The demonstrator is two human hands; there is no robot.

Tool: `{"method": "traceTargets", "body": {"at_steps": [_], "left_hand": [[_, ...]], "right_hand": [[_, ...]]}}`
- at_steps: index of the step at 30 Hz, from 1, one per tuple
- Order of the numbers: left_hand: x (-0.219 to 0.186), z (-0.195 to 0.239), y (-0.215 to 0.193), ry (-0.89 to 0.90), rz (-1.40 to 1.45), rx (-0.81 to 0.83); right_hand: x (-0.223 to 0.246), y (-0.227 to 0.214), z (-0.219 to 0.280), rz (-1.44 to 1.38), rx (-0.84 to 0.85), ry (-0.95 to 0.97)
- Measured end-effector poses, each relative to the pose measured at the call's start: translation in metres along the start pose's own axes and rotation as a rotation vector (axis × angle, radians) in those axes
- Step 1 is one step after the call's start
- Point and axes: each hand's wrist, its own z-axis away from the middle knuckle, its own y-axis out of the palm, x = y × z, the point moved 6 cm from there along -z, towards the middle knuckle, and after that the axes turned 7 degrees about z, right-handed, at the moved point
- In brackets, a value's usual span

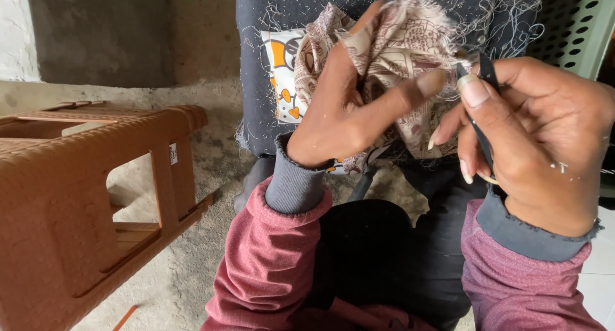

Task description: The person uses scissors to trim loose threads and frayed edges from a piece of patterned fabric. They hold the fabric with one hand while cutting with the other, occasionally stretching the material to access different areas.

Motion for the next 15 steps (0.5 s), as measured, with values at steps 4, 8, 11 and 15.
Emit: {"method": "traceTargets", "body": {"at_steps": [4, 8, 11, 15], "left_hand": [[0.014, 0.005, -0.006, -0.079, -0.001, -0.215], [0.002, 0.001, -0.006, -0.038, 0.057, -0.237], [-0.019, -0.005, -0.004, 0.093, 0.054, -0.179], [-0.025, -0.006, -0.004, 0.1, 0.104, -0.172]], "right_hand": [[0.005, 0.0, 0.004, 0.038, -0.005, 0.013], [0.005, -0.001, 0.005, 0.055, 0.017, 0.056], [0.003, -0.002, 0.004, 0.039, 0.006, 0.064], [0.001, -0.001, 0.002, 0.027, 0.008, 0.116]]}}
